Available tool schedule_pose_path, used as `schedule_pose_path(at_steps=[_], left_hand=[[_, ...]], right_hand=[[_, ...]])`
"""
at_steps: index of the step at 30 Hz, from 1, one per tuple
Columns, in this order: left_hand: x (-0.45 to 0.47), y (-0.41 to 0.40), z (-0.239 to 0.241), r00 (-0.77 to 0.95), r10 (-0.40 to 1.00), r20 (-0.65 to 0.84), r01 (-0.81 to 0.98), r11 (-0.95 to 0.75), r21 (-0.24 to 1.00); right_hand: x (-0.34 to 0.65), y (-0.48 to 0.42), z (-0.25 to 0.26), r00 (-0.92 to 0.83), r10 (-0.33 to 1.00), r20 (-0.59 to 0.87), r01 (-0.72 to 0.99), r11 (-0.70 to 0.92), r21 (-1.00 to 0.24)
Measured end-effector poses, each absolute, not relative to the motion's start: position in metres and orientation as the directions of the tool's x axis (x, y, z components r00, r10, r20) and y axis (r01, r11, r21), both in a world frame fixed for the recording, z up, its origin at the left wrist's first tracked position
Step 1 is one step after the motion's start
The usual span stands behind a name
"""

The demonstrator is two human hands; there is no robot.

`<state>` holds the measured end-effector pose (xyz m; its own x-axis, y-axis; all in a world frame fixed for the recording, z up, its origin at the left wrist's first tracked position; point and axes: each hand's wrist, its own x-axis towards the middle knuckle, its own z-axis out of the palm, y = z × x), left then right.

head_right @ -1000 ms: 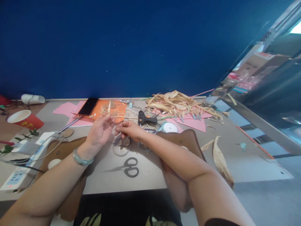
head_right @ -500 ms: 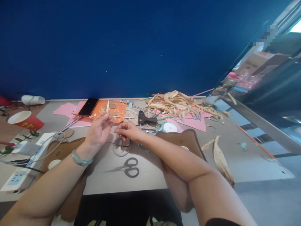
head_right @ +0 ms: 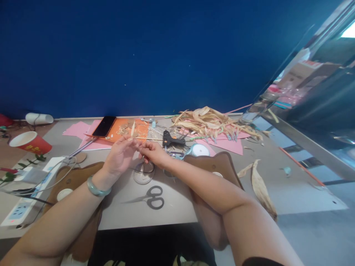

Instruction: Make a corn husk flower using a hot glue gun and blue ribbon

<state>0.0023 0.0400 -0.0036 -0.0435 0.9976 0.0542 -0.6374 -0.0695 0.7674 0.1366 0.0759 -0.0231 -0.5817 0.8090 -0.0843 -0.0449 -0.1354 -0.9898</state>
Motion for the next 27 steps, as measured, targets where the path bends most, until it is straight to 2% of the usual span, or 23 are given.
schedule_pose_path(at_steps=[8, 27], left_hand=[[0.0034, 0.0396, -0.0016, -0.055, 0.998, 0.027, -0.665, -0.057, 0.745], [0.0059, 0.0369, 0.0018, -0.087, 0.996, -0.023, -0.698, -0.044, 0.714]], right_hand=[[0.1365, 0.0716, -0.0268, -0.583, 0.811, -0.044, 0.028, -0.034, -0.999], [0.1399, 0.0692, -0.0272, -0.652, 0.756, 0.06, 0.059, 0.129, -0.99]])
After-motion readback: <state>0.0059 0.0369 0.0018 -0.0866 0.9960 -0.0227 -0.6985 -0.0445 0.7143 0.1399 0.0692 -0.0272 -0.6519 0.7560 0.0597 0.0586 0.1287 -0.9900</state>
